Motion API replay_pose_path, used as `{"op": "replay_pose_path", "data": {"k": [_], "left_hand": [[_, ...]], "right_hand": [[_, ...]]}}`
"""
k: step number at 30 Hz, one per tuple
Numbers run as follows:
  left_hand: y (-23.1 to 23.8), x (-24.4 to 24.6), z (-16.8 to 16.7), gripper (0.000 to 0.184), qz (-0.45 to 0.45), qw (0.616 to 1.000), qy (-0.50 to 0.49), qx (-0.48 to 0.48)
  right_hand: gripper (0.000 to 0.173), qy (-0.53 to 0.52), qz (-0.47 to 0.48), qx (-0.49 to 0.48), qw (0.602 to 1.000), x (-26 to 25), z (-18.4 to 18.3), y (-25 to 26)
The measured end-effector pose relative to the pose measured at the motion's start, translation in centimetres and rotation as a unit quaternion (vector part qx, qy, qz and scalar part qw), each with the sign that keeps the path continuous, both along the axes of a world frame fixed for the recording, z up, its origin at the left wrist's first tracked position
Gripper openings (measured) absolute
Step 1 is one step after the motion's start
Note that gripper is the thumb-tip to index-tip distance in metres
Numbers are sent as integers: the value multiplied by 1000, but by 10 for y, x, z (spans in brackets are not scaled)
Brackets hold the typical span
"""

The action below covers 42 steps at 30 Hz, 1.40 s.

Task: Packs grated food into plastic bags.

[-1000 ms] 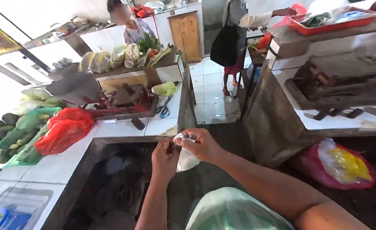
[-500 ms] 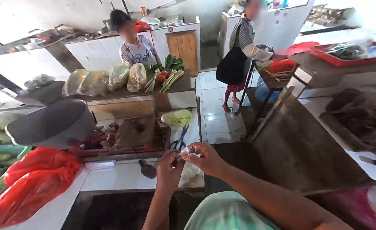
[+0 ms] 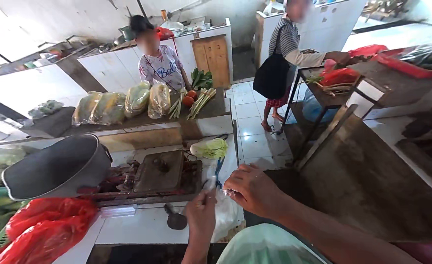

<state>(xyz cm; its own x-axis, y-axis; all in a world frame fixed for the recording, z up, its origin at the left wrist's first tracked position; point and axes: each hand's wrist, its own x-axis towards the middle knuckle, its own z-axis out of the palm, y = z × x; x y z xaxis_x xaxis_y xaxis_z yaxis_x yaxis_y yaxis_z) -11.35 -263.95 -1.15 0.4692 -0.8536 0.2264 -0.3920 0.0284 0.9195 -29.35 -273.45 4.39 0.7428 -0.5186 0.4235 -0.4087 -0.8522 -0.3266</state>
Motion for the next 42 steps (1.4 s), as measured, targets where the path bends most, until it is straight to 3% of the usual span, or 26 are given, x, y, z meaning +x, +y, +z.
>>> {"op": "replay_pose_path", "data": {"k": [3, 8, 12, 17, 21, 24, 26, 30, 33, 35, 37, 40, 42], "left_hand": [[-1, -9, 4, 17, -46, 991, -119, 33], [7, -8, 1, 17, -190, 981, 9, -33], [10, -8, -5, 12, -132, 990, 4, -57], [12, 6, 3, 20, -117, 992, -39, -36], [19, 5, 4, 19, -139, 985, 100, -6], [17, 2, 2, 15, -111, 963, 247, -11], [15, 1, 3, 14, -95, 955, 281, -24], [14, 2, 0, 38, -132, 968, 204, -65], [13, 3, -2, 31, -166, 979, 91, -81], [13, -1, -3, 54, -145, 987, 6, -62], [11, -1, -9, 65, -124, 988, -61, -72], [9, 6, -11, 59, -107, 985, -94, -98], [9, 11, -12, 58, -105, 982, -114, -107]], "right_hand": [[20, 9, -8, 11, 1000, 13, 5, 5], [21, 26, -63, 53, 996, 32, 6, 14], [19, -1, -36, 99, 994, 36, 8, 21], [31, -24, -6, 204, 979, 24, 2, 17], [20, -79, 6, 237, 968, 20, -22, 16], [17, -129, 21, 188, 973, 20, -43, 25], [18, -150, 28, 157, 976, 22, -51, 30], [25, -162, -21, 181, 970, 27, -49, 32], [23, -188, -70, 267, 942, 29, -47, 25], [22, -169, -96, 307, 932, 31, -44, 22], [20, -139, -90, 275, 947, 32, -45, 24], [20, -130, -18, 195, 972, 34, -49, 26], [20, -149, -5, 196, 969, 36, -50, 26]]}}
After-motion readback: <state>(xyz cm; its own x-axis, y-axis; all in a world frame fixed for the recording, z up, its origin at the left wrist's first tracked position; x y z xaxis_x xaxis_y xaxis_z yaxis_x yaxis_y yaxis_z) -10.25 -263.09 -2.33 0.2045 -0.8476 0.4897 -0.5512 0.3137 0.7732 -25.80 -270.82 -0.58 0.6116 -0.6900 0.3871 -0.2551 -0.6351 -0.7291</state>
